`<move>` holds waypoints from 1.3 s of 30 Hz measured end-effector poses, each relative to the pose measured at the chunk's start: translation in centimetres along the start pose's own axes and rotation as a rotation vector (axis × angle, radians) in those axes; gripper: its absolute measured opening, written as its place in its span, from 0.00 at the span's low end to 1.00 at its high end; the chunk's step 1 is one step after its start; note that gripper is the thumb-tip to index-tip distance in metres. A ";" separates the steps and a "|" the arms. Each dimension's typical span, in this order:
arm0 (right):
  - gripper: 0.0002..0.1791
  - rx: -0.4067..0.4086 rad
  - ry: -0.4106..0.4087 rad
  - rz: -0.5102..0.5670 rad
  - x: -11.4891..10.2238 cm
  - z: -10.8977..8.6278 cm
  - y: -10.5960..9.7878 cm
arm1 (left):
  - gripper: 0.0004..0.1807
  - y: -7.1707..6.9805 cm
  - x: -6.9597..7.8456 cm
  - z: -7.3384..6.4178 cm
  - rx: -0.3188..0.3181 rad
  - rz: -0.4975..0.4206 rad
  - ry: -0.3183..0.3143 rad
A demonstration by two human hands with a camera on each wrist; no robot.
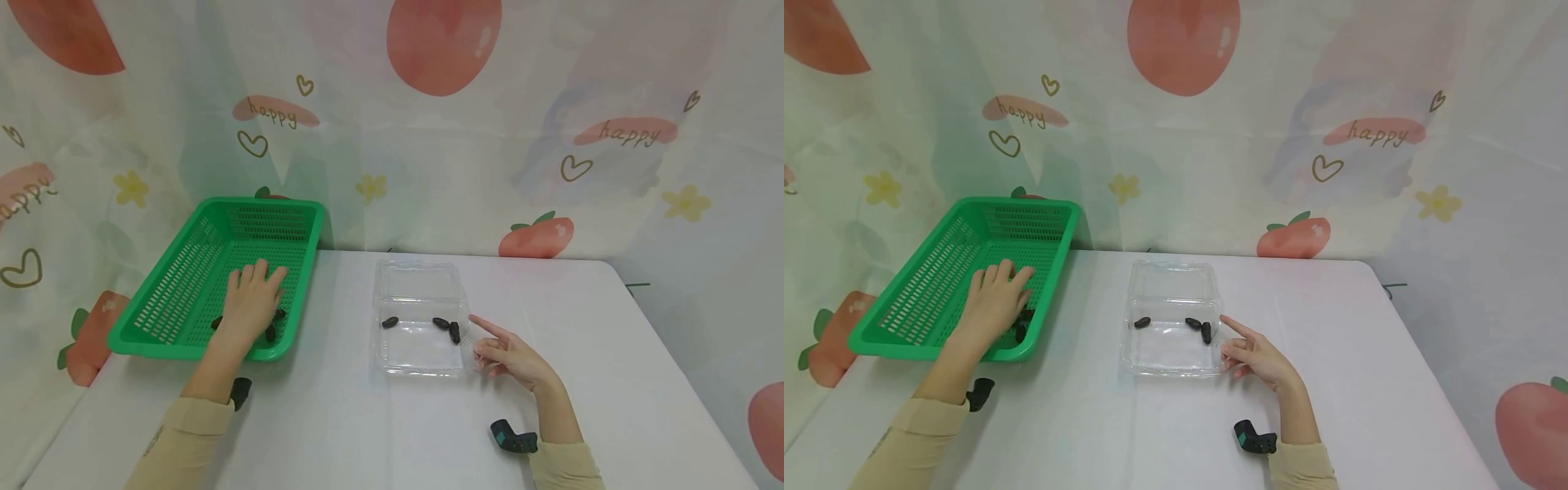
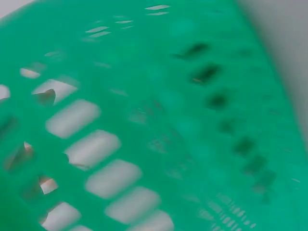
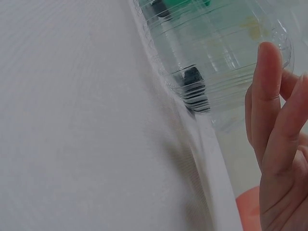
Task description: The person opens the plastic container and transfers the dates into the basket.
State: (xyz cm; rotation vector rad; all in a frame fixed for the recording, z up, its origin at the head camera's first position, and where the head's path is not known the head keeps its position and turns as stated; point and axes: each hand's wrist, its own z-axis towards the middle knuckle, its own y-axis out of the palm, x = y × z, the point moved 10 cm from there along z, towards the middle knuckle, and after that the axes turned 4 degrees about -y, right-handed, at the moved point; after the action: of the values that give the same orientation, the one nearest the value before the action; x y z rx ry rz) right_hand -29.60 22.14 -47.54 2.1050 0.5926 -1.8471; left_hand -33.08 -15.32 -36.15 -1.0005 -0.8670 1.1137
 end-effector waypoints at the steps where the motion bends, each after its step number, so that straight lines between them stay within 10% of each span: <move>1: 0.40 0.000 0.000 -0.001 0.0 0.0 0.0 | 0.16 -0.5 0.5 0.2 0.024 0.003 0.006; 7: 0.40 -0.003 -0.007 0.000 0.1 0.1 0.0 | 0.16 -1.8 4.7 1.1 0.139 0.056 0.094; 15: 0.40 -0.008 -0.015 0.000 -0.1 0.0 0.1 | 0.18 0.6 10.2 1.5 0.133 0.110 0.196; 29: 0.40 0.003 0.000 -0.007 0.0 0.0 0.0 | 0.17 5.8 16.6 0.9 -0.043 0.142 0.254; 39: 0.40 0.003 0.003 -0.008 -0.1 0.0 0.1 | 0.18 8.3 18.5 1.0 -0.186 0.302 0.224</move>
State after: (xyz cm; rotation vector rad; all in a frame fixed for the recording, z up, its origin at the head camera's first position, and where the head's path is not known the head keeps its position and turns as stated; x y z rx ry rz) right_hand -29.59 22.07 -47.44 2.1103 0.5998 -1.8512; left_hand -32.23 3.97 -42.50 -1.4172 -0.6594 1.1591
